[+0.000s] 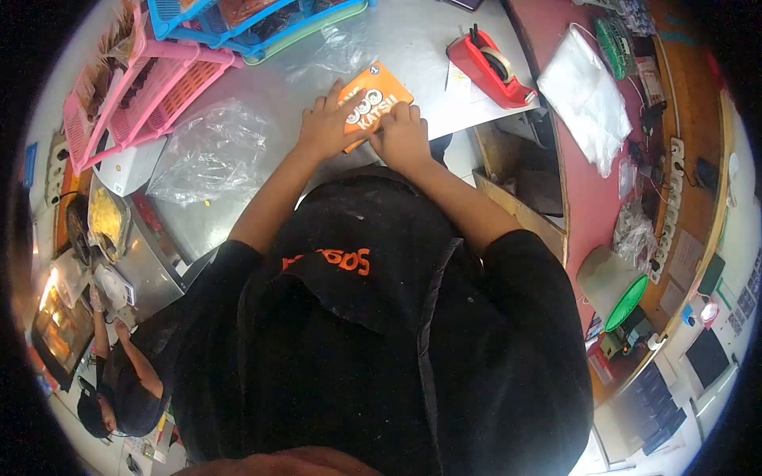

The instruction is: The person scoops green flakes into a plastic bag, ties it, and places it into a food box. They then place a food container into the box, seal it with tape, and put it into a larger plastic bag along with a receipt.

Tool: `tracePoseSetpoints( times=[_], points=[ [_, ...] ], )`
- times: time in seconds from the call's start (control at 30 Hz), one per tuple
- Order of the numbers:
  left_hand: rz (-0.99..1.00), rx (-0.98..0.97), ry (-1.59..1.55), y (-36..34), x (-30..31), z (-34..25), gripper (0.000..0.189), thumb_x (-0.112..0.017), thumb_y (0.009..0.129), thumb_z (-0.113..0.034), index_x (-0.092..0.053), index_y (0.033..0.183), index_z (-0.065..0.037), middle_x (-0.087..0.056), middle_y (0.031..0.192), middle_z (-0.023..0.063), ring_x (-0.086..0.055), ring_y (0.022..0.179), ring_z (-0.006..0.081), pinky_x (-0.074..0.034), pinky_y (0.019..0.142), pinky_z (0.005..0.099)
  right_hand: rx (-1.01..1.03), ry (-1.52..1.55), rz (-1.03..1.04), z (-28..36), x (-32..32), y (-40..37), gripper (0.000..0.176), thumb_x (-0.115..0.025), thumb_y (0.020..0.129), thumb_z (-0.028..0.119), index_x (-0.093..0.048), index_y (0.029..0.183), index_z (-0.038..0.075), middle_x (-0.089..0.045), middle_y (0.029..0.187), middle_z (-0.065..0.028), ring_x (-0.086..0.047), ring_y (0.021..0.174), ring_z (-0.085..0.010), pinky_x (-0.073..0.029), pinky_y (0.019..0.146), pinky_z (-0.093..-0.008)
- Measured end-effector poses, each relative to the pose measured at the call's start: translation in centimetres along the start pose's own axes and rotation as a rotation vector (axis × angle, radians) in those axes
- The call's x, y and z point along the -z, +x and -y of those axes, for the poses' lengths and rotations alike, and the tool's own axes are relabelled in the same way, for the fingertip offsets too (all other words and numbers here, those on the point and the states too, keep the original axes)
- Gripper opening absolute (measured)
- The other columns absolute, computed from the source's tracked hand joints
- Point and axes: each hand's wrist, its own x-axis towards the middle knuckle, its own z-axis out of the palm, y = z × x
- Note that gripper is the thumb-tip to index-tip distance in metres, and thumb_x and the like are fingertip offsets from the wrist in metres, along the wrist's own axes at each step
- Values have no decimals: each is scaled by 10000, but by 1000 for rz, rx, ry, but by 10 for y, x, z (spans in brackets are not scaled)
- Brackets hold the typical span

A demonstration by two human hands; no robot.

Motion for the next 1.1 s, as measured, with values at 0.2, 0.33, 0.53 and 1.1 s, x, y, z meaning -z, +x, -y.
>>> tracePoseSetpoints(
  times=[0.2, 0.33, 0.53, 1.1],
  points=[
    [-59, 21, 60, 5, -8, -1, 754, -625, 733, -532, -309, 1405, -406, -215, 1497, 111, -410, 1187, 311, -391, 879, 519, -368, 192, 39, 5, -32, 11, 207, -698, 725, 267, -680, 743, 62, -502, 977, -153, -484, 963, -334, -460, 795, -424],
    [-97, 16, 49, 2, -8, -3, 727, -647, 730, -472, -344, 1387, -392, -250, 1474, 114, -420, 1174, 308, -405, 865, 515, -334, 336, -44, -6, -54, 10, 141, -708, 681, 211, -678, 707, 76, -503, 959, -153, -479, 939, -341, -445, 797, -406],
    [-78, -7, 45, 3, -4, 1, 728, -676, 719, -454, -368, 1374, -375, -269, 1458, 118, -421, 1178, 307, -422, 870, 503, -341, 393, -118, -2, -54, 8, 85, -718, 626, 132, -645, 642, 90, -492, 927, -135, -464, 934, -335, -424, 801, -401],
    [-47, -51, 38, -15, -3, -5, 947, -732, 609, -379, -294, 1434, -224, -181, 1493, 151, -304, 1291, 339, -331, 968, 531, -49, 386, -296, -67, -12, 10, 445, -612, 620, -43, -579, 1047, 78, -540, 1071, -130, -491, 1050, -299, -390, 926, -388]
  ],
)
